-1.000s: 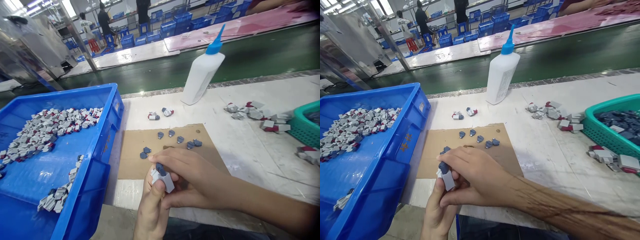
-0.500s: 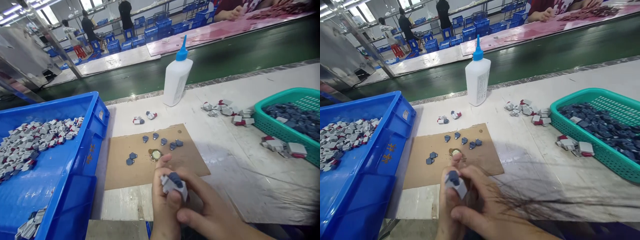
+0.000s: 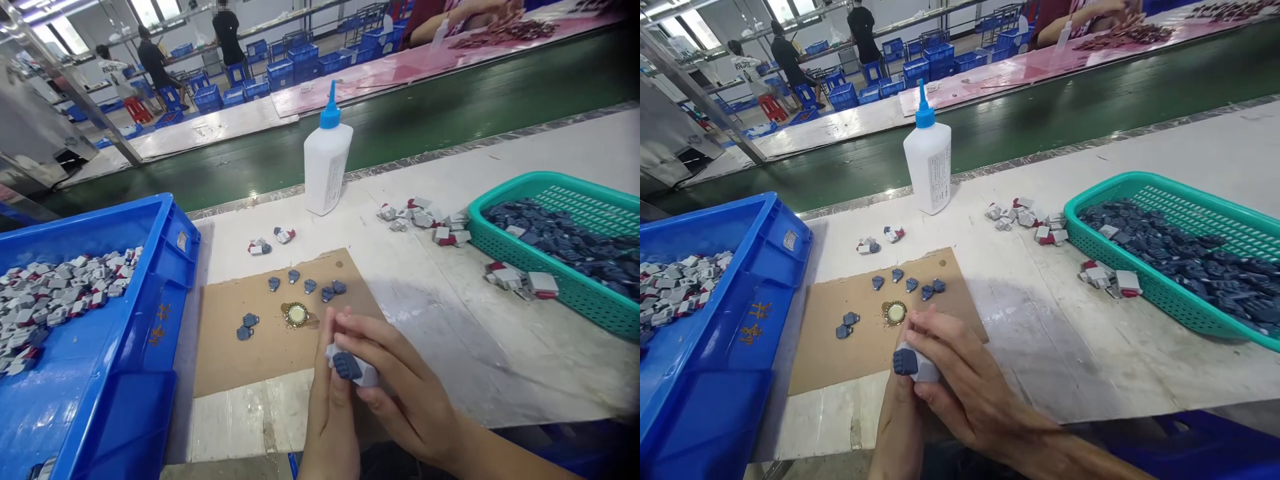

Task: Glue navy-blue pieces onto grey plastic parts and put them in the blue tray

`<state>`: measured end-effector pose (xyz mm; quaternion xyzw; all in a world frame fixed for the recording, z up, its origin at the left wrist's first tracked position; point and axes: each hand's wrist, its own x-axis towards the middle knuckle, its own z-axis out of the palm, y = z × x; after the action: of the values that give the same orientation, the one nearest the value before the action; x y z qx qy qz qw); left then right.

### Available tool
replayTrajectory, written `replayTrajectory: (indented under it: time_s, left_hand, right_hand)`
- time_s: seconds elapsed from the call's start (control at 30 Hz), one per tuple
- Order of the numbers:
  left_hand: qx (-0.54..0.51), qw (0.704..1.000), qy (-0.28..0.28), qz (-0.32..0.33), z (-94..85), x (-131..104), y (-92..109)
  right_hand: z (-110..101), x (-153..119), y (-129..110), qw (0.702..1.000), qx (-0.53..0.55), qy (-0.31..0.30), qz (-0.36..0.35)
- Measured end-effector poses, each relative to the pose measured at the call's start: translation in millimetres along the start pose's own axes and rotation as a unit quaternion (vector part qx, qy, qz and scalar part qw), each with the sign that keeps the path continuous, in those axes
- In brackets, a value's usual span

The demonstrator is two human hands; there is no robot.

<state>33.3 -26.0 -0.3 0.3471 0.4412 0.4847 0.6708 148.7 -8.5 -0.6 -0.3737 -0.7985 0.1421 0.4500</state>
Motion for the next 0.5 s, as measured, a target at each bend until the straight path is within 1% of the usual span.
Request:
replayTrajectory:
  time_s: [0.1,0.13,0.17,0.2,0.23,0.3,0.37,0.4,0.43,0.47,0.5]
  left_hand:
    - [0.023,0.999,0.027,0.024,4.0,1,0]
    - [0.025,0.998,0.044,0.036,4.4,2,0]
    - [0.029,0.996,0.064,0.046,4.3,3,0]
    - [0.040,0.994,0.082,0.055,3.5,5,1]
    - [0.057,0.992,0.098,0.063,2.3,6,2]
    - [0.110,0.985,0.107,0.078,-1.0,8,4]
    - [0.182,0.975,0.087,0.098,-3.0,10,8]
    - [0.227,0.965,0.070,0.112,-2.7,11,11]
    - [0.277,0.951,0.048,0.133,-1.2,12,13]
    - [0.328,0.931,0.023,0.157,1.6,14,16]
    - [0.377,0.908,-0.002,0.185,5.5,17,18]
  right_hand:
    - [-10,3,4,0.999,0.020,0.024,0.031]
    - [-14,5,6,0.999,0.009,0.035,0.040]
    - [-17,8,9,0.998,-0.013,0.033,0.045]
    - [-20,10,12,0.998,-0.040,0.021,0.049]
    - [-23,13,16,0.996,-0.069,-0.004,0.055]
    - [-26,18,26,0.986,-0.117,-0.093,0.073]
    - [-25,20,35,0.970,-0.144,-0.175,0.083]
    - [-24,20,39,0.967,-0.136,-0.196,0.090]
    - [-21,19,41,0.967,-0.113,-0.204,0.101]
    - [-17,18,42,0.970,-0.083,-0.195,0.118]
    - [-12,15,41,0.974,-0.050,-0.169,0.141]
